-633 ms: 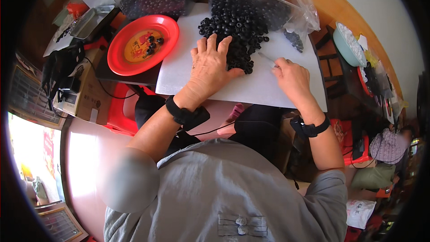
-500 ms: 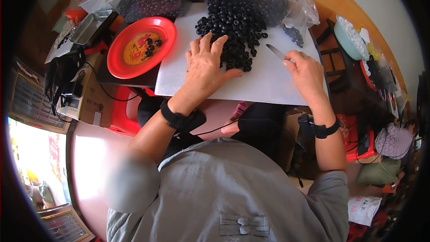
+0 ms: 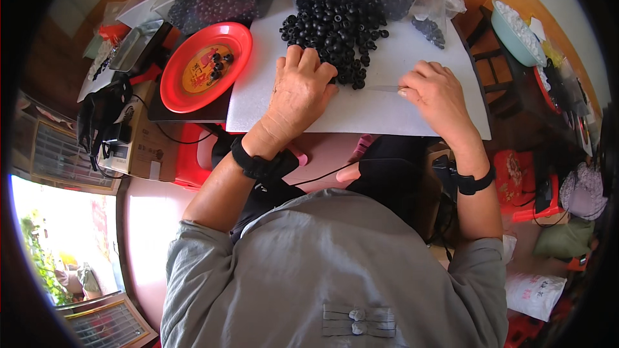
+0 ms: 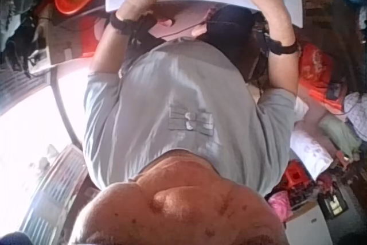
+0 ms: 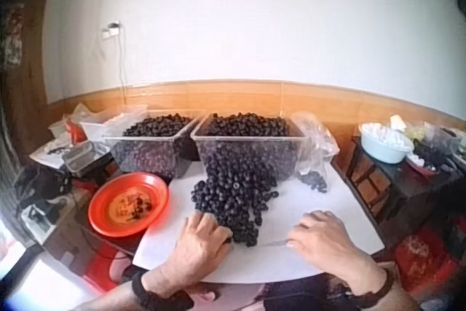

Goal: Sort and inspect small black shoe components from a container.

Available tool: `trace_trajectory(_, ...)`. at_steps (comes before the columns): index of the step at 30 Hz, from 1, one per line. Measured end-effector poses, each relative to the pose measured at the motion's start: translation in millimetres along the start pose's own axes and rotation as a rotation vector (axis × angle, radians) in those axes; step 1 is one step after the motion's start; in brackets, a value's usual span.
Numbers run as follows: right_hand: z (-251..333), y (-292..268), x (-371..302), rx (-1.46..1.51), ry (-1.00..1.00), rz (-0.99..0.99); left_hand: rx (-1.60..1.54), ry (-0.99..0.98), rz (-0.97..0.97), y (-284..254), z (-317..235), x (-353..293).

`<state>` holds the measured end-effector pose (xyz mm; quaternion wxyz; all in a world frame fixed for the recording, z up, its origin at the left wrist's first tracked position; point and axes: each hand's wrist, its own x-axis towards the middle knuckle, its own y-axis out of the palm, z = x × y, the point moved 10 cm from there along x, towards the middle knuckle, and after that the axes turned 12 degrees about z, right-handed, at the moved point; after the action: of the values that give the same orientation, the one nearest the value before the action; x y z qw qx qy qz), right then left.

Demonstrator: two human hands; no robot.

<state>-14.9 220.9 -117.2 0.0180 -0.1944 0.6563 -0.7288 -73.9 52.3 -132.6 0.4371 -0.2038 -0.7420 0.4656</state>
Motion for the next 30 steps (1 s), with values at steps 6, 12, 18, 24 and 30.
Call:
trace_trajectory(6,19,24,21,-0.064,0.021,-0.050,0.150,0.040,0.011,5,-7,3)
trace_trajectory(12,6,32,33,-0.032,0.112,-0.080,0.078,0.017,-0.059,-3,-1,-3)
trace_trajectory(18,9,28,23,0.033,0.084,-0.113,0.156,0.010,-0.003,2,-1,-1)
trace_trajectory(24,21,17,17,0.064,0.020,-0.182,0.118,0.061,-0.076,-15,-1,-8)
trace_trajectory(30,51,28,30,0.067,-0.056,-0.127,-0.101,-0.082,-0.047,-21,26,-38)
